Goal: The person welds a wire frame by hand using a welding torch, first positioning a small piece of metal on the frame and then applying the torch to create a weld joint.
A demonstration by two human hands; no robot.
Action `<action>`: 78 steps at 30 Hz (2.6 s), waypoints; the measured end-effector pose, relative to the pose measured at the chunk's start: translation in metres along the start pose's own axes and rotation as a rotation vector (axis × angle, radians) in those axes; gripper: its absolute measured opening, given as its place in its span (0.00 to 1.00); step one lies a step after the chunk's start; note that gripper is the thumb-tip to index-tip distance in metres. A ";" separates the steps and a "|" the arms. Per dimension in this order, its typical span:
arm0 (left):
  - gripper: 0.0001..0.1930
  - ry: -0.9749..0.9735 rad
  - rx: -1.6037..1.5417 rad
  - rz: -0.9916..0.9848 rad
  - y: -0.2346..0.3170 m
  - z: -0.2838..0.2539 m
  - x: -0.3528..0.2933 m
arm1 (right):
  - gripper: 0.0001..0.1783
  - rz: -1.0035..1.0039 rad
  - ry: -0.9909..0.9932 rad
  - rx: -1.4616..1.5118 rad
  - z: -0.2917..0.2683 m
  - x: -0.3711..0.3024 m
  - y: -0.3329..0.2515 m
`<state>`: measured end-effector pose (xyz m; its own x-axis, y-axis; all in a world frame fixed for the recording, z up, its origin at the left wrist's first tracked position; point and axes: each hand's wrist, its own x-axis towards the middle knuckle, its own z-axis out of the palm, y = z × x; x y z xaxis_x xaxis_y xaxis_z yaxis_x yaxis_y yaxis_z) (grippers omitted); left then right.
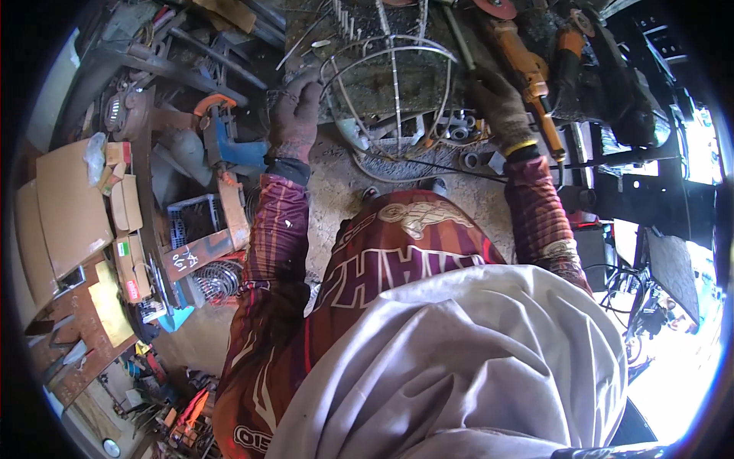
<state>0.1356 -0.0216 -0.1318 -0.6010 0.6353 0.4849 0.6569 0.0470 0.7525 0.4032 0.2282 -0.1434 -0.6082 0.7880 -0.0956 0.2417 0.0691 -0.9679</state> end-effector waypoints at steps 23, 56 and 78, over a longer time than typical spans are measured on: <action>0.16 -0.245 0.378 -0.102 -0.001 -0.008 0.001 | 0.24 -0.320 -0.110 -0.727 -0.019 0.004 -0.026; 0.20 -0.338 0.268 -0.235 -0.032 -0.023 0.008 | 0.19 -0.067 0.154 0.085 -0.038 0.031 0.032; 0.16 -0.201 0.119 -0.280 -0.016 -0.014 0.004 | 0.24 -0.281 -0.046 -0.813 0.002 0.016 -0.022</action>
<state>0.1167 -0.0311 -0.1353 -0.6715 0.7233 0.1611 0.5349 0.3227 0.7809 0.3870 0.2382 -0.1240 -0.7523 0.6516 0.0968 0.5333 0.6887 -0.4912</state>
